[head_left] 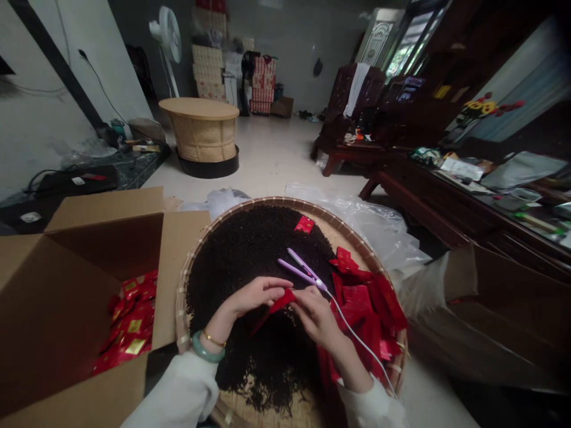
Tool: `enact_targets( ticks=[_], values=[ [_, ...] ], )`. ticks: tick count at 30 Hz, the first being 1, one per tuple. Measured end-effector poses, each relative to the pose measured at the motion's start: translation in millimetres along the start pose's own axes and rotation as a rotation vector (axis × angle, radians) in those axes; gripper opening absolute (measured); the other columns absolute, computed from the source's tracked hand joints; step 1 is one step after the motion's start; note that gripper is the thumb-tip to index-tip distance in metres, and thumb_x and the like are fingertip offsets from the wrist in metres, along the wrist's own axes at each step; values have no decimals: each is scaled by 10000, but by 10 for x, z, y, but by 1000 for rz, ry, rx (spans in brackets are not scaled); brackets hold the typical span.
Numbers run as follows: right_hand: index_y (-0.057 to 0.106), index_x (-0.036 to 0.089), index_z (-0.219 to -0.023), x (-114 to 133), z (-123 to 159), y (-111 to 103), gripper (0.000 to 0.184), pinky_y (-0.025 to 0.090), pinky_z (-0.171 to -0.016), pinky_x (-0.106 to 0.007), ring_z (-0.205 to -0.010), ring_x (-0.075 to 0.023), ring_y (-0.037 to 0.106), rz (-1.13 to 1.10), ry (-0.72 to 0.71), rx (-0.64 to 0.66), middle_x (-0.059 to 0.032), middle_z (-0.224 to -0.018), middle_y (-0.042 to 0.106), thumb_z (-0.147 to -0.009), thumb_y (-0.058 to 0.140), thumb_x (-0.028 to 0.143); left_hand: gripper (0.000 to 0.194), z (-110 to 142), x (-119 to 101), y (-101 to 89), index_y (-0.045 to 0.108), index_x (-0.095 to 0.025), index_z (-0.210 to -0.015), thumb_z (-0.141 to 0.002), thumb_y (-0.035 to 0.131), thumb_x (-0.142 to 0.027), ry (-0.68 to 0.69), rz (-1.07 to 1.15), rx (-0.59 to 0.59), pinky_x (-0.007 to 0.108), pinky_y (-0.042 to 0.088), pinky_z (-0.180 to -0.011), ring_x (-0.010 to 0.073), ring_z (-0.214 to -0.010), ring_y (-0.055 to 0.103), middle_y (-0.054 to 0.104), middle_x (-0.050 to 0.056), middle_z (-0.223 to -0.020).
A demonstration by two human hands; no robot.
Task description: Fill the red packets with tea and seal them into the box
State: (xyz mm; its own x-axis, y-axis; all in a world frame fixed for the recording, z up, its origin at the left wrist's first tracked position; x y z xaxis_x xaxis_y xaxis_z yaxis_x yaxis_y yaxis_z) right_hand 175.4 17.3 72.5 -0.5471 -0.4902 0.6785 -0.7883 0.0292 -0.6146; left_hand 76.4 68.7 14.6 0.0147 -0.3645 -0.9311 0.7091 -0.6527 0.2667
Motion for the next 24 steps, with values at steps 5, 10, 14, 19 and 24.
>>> enact_targets(
  ticks=[5,10,14,19,24],
  values=[
    [666,244,-1079,-55,26,40,291,431,-655,-319,-684,-186,614,-26,27,56,-63,-831,724,-911,431,208,308,5,-54,16,607,-157,-840,-625,784,-287,80,-89,9,244,446,-702,129,-708,597,660,-2,-757],
    [701,249,-989,-200,93,88,283,464,-739,-333,-787,-205,628,-102,147,65,-64,-891,723,-894,438,212,223,-1,-92,54,578,-158,-662,-663,755,-294,159,-153,14,323,455,-856,223,-947,635,708,89,-938],
    [718,236,-954,-366,148,156,242,483,-778,-362,-804,-217,624,-328,350,104,-43,-852,716,-871,502,306,122,33,-254,58,649,-177,-674,-749,687,-264,329,-401,-53,369,427,-927,246,-1015,623,698,115,-1069],
    [713,203,-918,-366,231,333,437,524,-786,-413,-951,-233,611,-963,603,263,-79,-960,688,-809,525,582,91,129,-438,133,715,-221,-732,-794,650,-236,569,-638,-56,385,408,-939,255,-1050,572,699,111,-1045],
    [657,233,-1085,-250,345,510,545,513,-831,-429,-1130,-229,541,-1369,792,364,-88,-1142,638,-760,561,660,126,191,-451,265,732,-245,-835,-828,606,-236,651,-787,23,401,407,-936,269,-1064,543,688,103,-1069]
  ],
)
Point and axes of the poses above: each hand's wrist, its own z-axis away from the middle knuckle, its own y-axis out of the palm, x = y × z, the point moved 8 cm from there along -z, towards the middle knuckle
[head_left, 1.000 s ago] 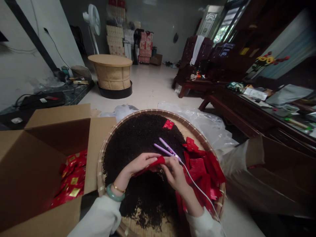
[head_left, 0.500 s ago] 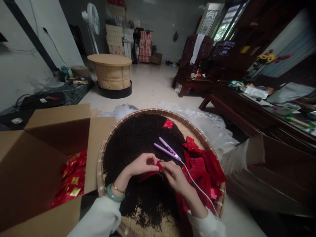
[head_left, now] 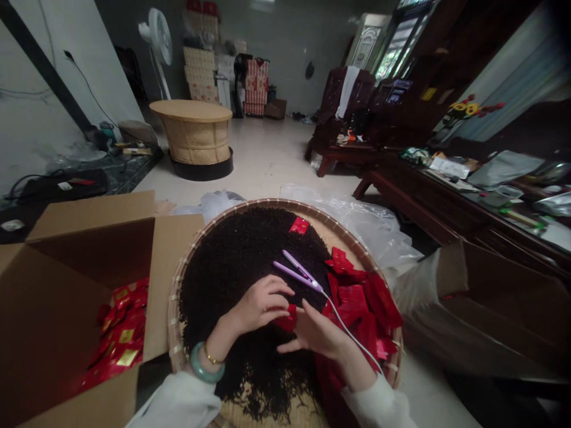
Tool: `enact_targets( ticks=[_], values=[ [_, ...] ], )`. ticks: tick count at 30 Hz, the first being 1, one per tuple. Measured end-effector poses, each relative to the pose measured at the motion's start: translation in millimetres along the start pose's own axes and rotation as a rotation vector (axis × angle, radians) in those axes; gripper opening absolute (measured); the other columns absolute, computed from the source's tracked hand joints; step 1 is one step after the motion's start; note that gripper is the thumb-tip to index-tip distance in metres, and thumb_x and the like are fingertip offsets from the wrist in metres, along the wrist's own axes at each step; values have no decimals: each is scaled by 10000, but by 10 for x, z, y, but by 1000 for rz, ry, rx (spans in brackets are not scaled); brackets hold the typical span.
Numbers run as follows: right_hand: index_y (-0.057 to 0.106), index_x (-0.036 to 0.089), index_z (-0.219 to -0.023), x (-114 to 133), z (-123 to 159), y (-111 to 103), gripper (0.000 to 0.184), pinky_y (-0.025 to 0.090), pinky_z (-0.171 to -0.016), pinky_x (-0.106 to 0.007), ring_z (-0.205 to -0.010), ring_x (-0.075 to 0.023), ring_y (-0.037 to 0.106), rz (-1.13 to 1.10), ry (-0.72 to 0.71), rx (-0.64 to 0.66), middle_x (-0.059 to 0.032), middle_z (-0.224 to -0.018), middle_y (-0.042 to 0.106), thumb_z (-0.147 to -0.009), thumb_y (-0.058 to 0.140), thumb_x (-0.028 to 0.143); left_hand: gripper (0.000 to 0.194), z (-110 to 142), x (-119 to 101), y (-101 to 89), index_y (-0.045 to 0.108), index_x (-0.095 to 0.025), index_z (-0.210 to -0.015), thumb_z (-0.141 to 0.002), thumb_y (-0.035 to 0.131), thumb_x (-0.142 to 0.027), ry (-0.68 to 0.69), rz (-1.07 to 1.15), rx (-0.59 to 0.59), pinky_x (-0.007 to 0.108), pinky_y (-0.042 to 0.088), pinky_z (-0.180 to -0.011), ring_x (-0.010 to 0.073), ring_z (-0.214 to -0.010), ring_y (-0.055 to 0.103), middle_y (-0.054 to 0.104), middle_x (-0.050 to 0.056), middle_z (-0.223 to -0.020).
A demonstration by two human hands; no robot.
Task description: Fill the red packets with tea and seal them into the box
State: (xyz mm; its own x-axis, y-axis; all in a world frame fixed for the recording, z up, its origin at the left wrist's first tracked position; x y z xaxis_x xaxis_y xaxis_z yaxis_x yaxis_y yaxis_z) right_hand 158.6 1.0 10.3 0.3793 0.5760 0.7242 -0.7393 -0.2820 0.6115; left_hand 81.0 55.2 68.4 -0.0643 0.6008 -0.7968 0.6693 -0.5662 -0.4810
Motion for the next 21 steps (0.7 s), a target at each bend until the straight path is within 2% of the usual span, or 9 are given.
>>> enact_targets(
  ticks=[3,6,9,12,14,16,18,19,21],
  values=[
    [644,238,-1076,-83,-83,-34,467,516,-820,-415,-1062,-211,581,-177,-12,-49,-57,-1078,665,-769,616,590,152,7,-79,74,714,-238,-870,-860,563,-238,98,-160,42,412,415,-927,267,-1087,521,689,83,-1059],
    [660,206,-940,-183,-202,-179,336,517,-759,-355,-782,-155,643,-333,-37,-192,-15,-837,699,-797,633,509,169,17,-160,148,693,-218,-868,-884,525,-225,223,-342,51,403,431,-914,246,-1077,510,690,57,-1019],
    [663,179,-855,-228,-293,-281,259,495,-692,-282,-597,-106,598,-387,-70,-279,14,-688,672,-813,643,434,186,19,-188,183,683,-207,-841,-896,505,-209,272,-451,45,371,449,-918,219,-1075,507,681,52,-984],
    [686,163,-905,-115,-295,-349,282,474,-679,-249,-650,-117,610,-313,-192,-357,-6,-755,695,-778,683,415,151,21,-195,132,680,-198,-797,-872,559,-249,265,-431,-4,349,469,-913,210,-1081,520,672,68,-1000],
    [700,144,-939,1,-256,-355,378,472,-749,-276,-765,-158,638,-212,-273,-392,-41,-830,715,-749,692,469,111,24,-172,25,683,-205,-819,-820,634,-306,234,-367,-97,388,451,-954,221,-1082,540,674,70,-1040],
    [711,136,-956,109,-215,-322,434,444,-873,-327,-881,-202,643,-101,-336,-388,-67,-894,724,-736,687,509,189,37,-40,-184,681,-211,-915,-788,659,-348,93,-290,-291,443,407,-1005,242,-1097,553,669,83,-1097],
    [719,147,-971,173,-186,-279,417,389,-969,-373,-953,-229,636,5,-376,-364,-74,-950,726,-741,684,494,285,115,245,-416,658,-192,-1024,-814,599,-375,-183,-146,-527,439,437,-968,248,-1060,590,670,106,-1107],
    [724,156,-964,185,-175,-269,395,370,-992,-391,-963,-239,636,52,-389,-363,-72,-956,728,-737,691,478,313,176,421,-477,647,-179,-1046,-838,545,-389,-342,-28,-609,399,490,-886,234,-982,630,686,107,-1063],
    [740,165,-914,189,-155,-280,354,355,-1004,-423,-950,-260,643,128,-407,-394,-69,-915,737,-699,725,445,361,237,692,-429,651,-145,-993,-812,534,-435,-569,224,-607,316,531,-665,206,-742,666,714,86,-860]
  ],
)
Point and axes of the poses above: each hand's wrist, its own z-axis away from the middle knuckle, its own y-axis out of the palm, x = y × z, the point moved 8 cm from there along -z, towards the middle knuckle
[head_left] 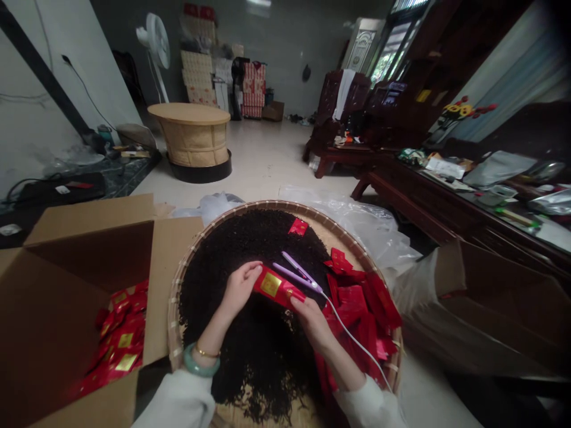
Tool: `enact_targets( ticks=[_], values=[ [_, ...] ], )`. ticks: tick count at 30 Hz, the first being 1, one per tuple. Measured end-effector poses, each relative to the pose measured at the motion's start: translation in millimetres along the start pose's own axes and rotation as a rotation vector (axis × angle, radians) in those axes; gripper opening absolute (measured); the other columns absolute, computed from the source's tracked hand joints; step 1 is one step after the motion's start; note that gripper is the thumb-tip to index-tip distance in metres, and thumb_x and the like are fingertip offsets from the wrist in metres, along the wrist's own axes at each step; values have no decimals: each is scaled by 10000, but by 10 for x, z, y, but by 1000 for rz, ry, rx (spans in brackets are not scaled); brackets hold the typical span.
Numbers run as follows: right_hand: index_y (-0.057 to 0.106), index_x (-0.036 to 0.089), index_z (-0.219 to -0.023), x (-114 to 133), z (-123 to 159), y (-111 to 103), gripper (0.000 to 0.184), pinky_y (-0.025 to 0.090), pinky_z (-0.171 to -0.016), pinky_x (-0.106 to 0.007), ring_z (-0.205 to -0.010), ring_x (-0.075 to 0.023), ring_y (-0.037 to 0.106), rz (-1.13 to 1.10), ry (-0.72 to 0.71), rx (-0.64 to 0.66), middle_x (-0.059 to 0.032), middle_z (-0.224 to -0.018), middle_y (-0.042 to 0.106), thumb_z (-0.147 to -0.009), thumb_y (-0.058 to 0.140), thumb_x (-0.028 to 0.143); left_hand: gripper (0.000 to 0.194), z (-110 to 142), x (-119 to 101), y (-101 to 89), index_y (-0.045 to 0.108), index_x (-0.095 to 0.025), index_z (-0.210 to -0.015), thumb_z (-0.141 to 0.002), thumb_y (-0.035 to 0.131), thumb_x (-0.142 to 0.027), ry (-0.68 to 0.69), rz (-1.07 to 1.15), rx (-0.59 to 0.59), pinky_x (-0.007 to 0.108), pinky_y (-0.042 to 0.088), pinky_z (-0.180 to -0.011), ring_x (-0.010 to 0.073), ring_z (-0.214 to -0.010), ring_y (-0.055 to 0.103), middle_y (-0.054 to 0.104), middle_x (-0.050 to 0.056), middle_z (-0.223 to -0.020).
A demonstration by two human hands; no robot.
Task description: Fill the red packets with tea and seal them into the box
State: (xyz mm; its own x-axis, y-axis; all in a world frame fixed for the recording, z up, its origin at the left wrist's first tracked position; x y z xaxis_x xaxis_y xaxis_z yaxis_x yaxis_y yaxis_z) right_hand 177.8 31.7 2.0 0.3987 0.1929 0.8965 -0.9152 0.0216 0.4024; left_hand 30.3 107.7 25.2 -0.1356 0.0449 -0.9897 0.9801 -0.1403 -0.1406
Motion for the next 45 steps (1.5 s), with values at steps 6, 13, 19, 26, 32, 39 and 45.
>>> enact_targets(
  ticks=[6,13,19,26,32,39,45],
  values=[
    [732,162,-941,2,30,44,369,392,-979,-435,-972,-282,645,-194,61,19,-78,-927,739,-637,764,368,270,1,-19,15,617,-153,-766,-764,568,-418,4,32,7,210,423,-519,136,-552,581,626,-6,-605],
    [657,163,-1094,-133,173,159,499,426,-936,-432,-1070,-241,605,-550,366,212,-99,-1157,676,-768,626,540,230,62,-166,43,585,-169,-768,-821,513,-381,145,-71,50,203,396,-535,129,-584,571,606,-11,-638],
    [638,150,-1107,-170,183,135,492,414,-942,-415,-1089,-241,594,-569,358,227,-112,-1144,678,-819,562,542,219,79,-205,71,564,-172,-767,-836,499,-369,173,-67,78,195,382,-520,117,-561,553,582,-22,-621],
    [643,159,-1086,-189,138,67,486,451,-849,-359,-999,-216,622,-500,359,174,-98,-1046,710,-848,515,563,194,76,-169,80,555,-177,-778,-851,491,-345,154,-147,121,194,382,-521,121,-570,570,610,-25,-617],
    [602,176,-1166,-156,158,162,650,408,-924,-419,-1121,-241,556,-483,390,228,-125,-1164,658,-814,426,693,213,57,-106,83,547,-179,-799,-863,465,-365,122,-122,124,218,430,-551,141,-593,603,619,-11,-629],
    [595,235,-1154,-159,80,180,606,438,-877,-396,-1092,-225,566,-345,352,230,-87,-1146,663,-809,428,704,749,307,-520,289,398,-236,-1355,-696,733,-356,577,-676,341,507,273,-1077,327,-1352,312,428,127,-1432],
    [622,186,-1094,-70,4,347,662,402,-936,-403,-1104,-248,572,-281,317,290,-107,-1094,679,-766,455,736,679,415,-436,413,442,-270,-1317,-708,733,-205,669,-1036,452,518,272,-1017,317,-1311,371,502,107,-1376]
  ],
)
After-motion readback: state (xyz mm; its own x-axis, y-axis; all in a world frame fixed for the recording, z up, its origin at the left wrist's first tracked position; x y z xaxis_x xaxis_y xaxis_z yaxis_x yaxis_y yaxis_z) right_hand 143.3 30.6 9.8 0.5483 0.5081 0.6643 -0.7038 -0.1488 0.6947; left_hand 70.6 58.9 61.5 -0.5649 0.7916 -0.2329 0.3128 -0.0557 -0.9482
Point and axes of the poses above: each hand's wrist, its own z-axis away from the middle knuckle, its own y-axis out of the palm, x = y × z, the point moved 8 cm from there along -z, towards the middle knuckle
